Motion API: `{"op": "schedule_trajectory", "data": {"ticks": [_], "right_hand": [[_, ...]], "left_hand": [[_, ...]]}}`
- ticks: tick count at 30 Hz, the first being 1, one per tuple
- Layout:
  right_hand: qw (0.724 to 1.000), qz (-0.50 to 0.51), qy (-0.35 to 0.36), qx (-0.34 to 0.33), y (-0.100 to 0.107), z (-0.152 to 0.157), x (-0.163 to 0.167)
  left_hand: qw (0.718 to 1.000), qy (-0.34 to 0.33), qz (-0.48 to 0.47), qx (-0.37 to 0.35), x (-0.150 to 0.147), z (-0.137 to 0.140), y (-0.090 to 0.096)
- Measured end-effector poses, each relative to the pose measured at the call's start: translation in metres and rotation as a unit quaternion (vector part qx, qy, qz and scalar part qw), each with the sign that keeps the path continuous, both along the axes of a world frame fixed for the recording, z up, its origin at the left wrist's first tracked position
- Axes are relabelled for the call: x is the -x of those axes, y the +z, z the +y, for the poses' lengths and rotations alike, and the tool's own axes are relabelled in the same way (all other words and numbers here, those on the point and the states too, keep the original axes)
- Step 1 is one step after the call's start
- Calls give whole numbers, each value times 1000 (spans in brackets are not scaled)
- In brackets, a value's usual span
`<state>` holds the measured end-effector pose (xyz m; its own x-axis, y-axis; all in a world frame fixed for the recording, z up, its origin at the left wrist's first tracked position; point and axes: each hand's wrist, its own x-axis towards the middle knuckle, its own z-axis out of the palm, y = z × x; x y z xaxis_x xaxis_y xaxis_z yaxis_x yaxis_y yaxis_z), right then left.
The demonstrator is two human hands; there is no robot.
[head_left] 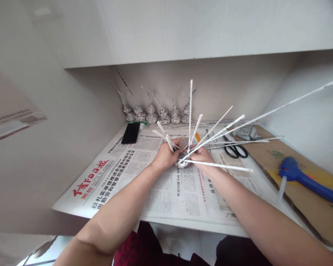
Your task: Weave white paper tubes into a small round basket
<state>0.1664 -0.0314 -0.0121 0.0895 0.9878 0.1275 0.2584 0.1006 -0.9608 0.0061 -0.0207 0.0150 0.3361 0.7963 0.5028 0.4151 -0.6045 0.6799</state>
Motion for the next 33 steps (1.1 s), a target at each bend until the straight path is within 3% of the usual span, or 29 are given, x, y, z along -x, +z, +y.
{"op": "schedule_trajectory", "data": {"ticks": [9, 24, 33], "right_hand": [[997, 74, -26, 2, 4, -2, 7], [998, 21, -31, -46, -6, 4, 4], [998, -11, -8, -67, -6, 2, 0]], "left_hand": [[1000, -15, 2, -21, -3, -3, 4], [997, -40, -22, 56, -1, 0, 5], [998, 4, -45, 44, -3, -1, 0]]}}
